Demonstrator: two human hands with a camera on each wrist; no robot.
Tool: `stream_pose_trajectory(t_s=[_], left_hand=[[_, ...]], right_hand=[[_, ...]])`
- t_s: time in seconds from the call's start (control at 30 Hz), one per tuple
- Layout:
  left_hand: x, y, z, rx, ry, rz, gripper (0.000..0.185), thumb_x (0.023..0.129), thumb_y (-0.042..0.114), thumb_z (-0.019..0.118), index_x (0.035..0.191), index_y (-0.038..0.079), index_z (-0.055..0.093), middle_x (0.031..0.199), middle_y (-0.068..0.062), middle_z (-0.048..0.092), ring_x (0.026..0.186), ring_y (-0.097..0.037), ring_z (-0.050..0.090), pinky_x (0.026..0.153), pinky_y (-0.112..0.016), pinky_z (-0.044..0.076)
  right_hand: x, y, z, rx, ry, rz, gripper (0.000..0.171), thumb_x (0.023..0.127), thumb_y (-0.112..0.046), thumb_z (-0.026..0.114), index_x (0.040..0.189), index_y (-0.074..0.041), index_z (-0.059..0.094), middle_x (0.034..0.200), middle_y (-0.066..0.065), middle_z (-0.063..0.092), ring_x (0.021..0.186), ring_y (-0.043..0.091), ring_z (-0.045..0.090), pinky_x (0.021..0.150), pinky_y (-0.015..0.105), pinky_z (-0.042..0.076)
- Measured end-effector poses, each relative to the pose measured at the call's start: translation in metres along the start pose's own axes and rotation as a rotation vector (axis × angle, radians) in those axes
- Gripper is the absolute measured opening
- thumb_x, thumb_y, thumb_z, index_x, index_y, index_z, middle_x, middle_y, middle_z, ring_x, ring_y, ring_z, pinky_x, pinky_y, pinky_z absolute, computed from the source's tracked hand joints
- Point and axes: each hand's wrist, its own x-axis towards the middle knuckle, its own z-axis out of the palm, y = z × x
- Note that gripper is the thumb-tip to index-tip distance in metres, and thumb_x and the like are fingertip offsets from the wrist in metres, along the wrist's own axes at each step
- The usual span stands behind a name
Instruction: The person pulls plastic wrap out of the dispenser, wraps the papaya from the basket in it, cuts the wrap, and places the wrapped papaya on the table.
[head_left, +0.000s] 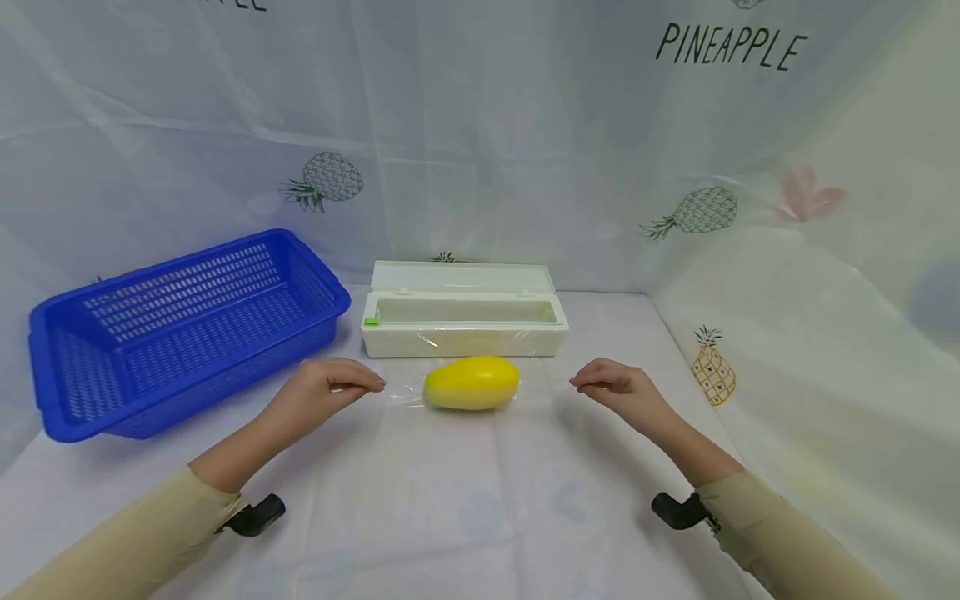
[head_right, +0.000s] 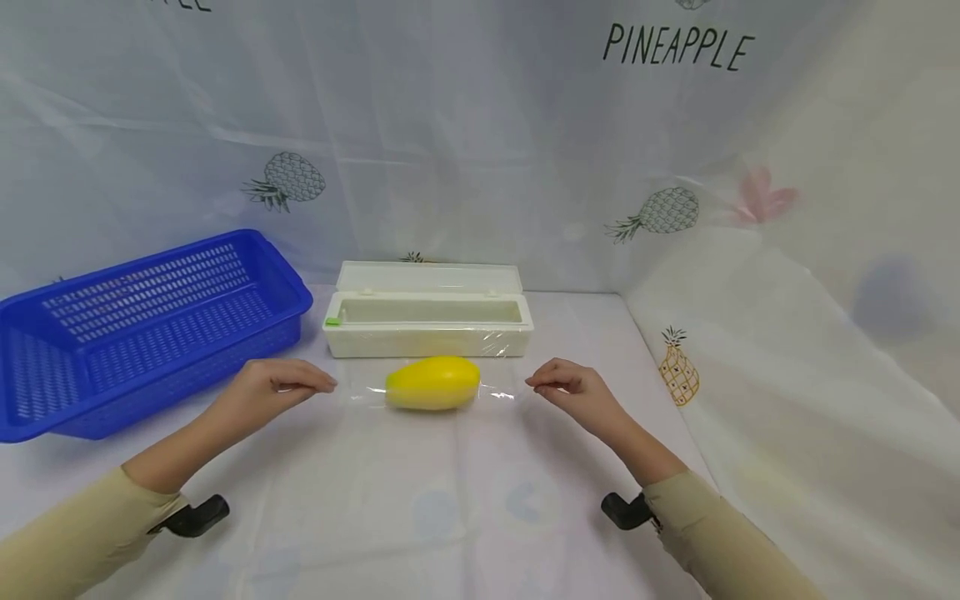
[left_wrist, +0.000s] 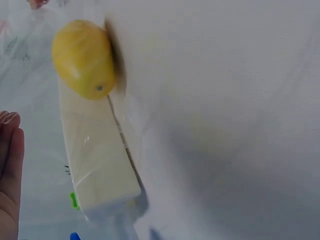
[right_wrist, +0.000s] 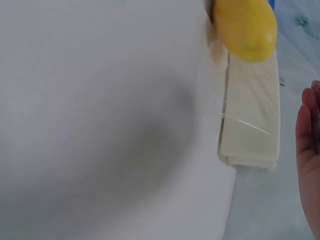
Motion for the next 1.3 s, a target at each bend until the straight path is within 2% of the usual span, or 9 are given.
stream_pose_trajectory(t_s=[0.3, 0.43, 0.53, 0.63, 0.8, 0.93, 1.03, 1.1, 1.3], left_hand=[[0.015, -0.005, 0.003, 0.069, 0.112, -0.042, 0.021, 0.084, -0.008, 0.07, 0.099, 0.006, 0.077, 0.09, -0.002, 0.073, 0.085, -0.019, 0.069, 0.074, -0.033, 0.058], [0.023, -0.01, 0.005, 0.065, 0.137, -0.07, 0.021, 0.085, -0.008, 0.07, 0.101, 0.003, 0.077, 0.092, -0.006, 0.073, 0.086, -0.022, 0.07, 0.073, -0.032, 0.058], [0.028, -0.013, 0.006, 0.051, 0.141, -0.116, 0.02, 0.087, -0.005, 0.069, 0.104, 0.003, 0.076, 0.098, -0.009, 0.073, 0.091, -0.024, 0.069, 0.075, -0.033, 0.057], [0.034, -0.019, 0.008, -0.04, 0.117, -0.188, 0.021, 0.092, 0.001, 0.066, 0.111, 0.003, 0.073, 0.107, -0.011, 0.071, 0.096, -0.026, 0.068, 0.08, -0.036, 0.056], [0.039, -0.029, 0.011, -0.287, 0.039, -0.295, 0.037, 0.095, 0.013, 0.064, 0.13, 0.001, 0.061, 0.127, -0.015, 0.058, 0.098, -0.028, 0.068, 0.091, -0.042, 0.052], [0.041, -0.034, 0.016, -0.338, 0.006, -0.317, 0.05, 0.092, 0.014, 0.068, 0.139, 0.005, 0.053, 0.135, -0.013, 0.051, 0.092, -0.023, 0.069, 0.09, -0.036, 0.052], [0.043, -0.037, 0.02, -0.349, 0.005, -0.323, 0.057, 0.089, 0.009, 0.07, 0.142, 0.006, 0.05, 0.138, -0.011, 0.048, 0.088, -0.018, 0.066, 0.083, -0.027, 0.053], [0.043, -0.039, 0.024, -0.391, 0.006, -0.326, 0.061, 0.088, 0.004, 0.071, 0.144, 0.005, 0.047, 0.14, -0.012, 0.045, 0.087, -0.019, 0.064, 0.08, -0.026, 0.055], [0.043, -0.043, 0.033, -0.534, 0.027, -0.359, 0.071, 0.084, -0.013, 0.067, 0.147, 0.002, 0.04, 0.146, -0.014, 0.037, 0.086, -0.023, 0.06, 0.073, -0.036, 0.058]], right_hand=[[0.023, 0.007, 0.003, 0.057, 0.107, 0.175, 0.019, 0.092, -0.006, 0.066, 0.108, 0.003, 0.071, 0.111, 0.014, 0.064, 0.102, 0.015, 0.06, 0.085, 0.023, 0.052], [0.033, 0.013, 0.005, 0.083, 0.133, 0.202, 0.025, 0.092, -0.01, 0.068, 0.112, 0.005, 0.07, 0.112, 0.011, 0.065, 0.103, 0.013, 0.06, 0.087, 0.021, 0.05], [0.039, 0.018, 0.007, 0.1, 0.153, 0.209, 0.027, 0.092, -0.011, 0.069, 0.113, 0.006, 0.069, 0.112, 0.011, 0.066, 0.103, 0.012, 0.06, 0.087, 0.02, 0.05], [0.044, 0.022, 0.01, 0.108, 0.167, 0.221, 0.027, 0.092, -0.009, 0.068, 0.113, 0.007, 0.068, 0.113, 0.012, 0.066, 0.103, 0.011, 0.059, 0.087, 0.02, 0.049], [0.051, 0.028, 0.013, 0.133, 0.198, 0.241, 0.026, 0.092, -0.01, 0.068, 0.113, 0.006, 0.068, 0.109, 0.006, 0.068, 0.102, 0.01, 0.061, 0.087, 0.02, 0.05], [0.054, 0.034, 0.015, 0.198, 0.214, 0.227, 0.031, 0.09, -0.009, 0.07, 0.115, 0.008, 0.066, 0.109, 0.011, 0.068, 0.098, 0.012, 0.065, 0.09, 0.028, 0.052], [0.056, 0.038, 0.017, 0.234, 0.227, 0.225, 0.033, 0.089, -0.008, 0.071, 0.117, 0.008, 0.065, 0.112, 0.014, 0.066, 0.093, 0.013, 0.068, 0.088, 0.03, 0.053], [0.058, 0.04, 0.018, 0.261, 0.231, 0.227, 0.034, 0.089, -0.004, 0.07, 0.12, 0.008, 0.063, 0.115, 0.015, 0.064, 0.09, 0.012, 0.068, 0.085, 0.029, 0.054], [0.065, 0.046, 0.026, 0.343, 0.235, 0.223, 0.043, 0.085, 0.012, 0.065, 0.127, 0.012, 0.056, 0.123, 0.021, 0.056, 0.083, 0.013, 0.067, 0.08, 0.03, 0.056]])
